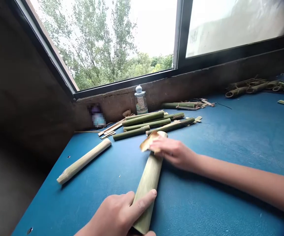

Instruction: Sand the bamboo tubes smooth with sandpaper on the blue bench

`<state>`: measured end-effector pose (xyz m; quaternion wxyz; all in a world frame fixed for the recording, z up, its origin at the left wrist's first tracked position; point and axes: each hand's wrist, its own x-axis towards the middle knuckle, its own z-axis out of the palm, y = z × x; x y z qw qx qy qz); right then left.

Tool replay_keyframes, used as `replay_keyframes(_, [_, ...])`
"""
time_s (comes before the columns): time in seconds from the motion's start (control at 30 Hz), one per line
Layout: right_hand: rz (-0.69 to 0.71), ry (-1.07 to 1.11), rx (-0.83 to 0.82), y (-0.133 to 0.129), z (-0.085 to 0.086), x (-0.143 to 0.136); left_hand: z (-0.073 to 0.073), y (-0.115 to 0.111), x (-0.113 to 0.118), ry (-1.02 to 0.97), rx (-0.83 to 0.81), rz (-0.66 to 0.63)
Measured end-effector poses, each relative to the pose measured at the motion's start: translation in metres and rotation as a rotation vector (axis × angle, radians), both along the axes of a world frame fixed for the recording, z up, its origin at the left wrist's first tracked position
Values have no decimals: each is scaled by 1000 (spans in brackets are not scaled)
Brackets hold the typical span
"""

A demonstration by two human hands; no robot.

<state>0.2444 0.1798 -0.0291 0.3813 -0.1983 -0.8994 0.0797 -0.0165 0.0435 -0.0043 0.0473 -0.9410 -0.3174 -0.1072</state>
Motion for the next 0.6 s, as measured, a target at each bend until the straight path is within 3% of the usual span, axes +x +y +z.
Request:
replay_keyframes(0.1, [339, -50, 22, -34, 5, -18, -1, 2, 1, -52, -23, -30])
replay_keyframes(0.17, [393, -53, 58, -32, 7, -18, 0, 1, 2, -65, -38, -29])
replay_keyframes(0.33, [-61, -5, 34, 27, -2, 14, 0, -4, 2, -21, -43, 31])
replay_keyframes(0.4, [-115, -18, 28, 28, -4, 16, -2, -4, 1, -25, -46, 50])
replay_keyframes(0.6, [370, -104, 93, -33, 4, -16, -6, -3, -3, -34, -122, 52])
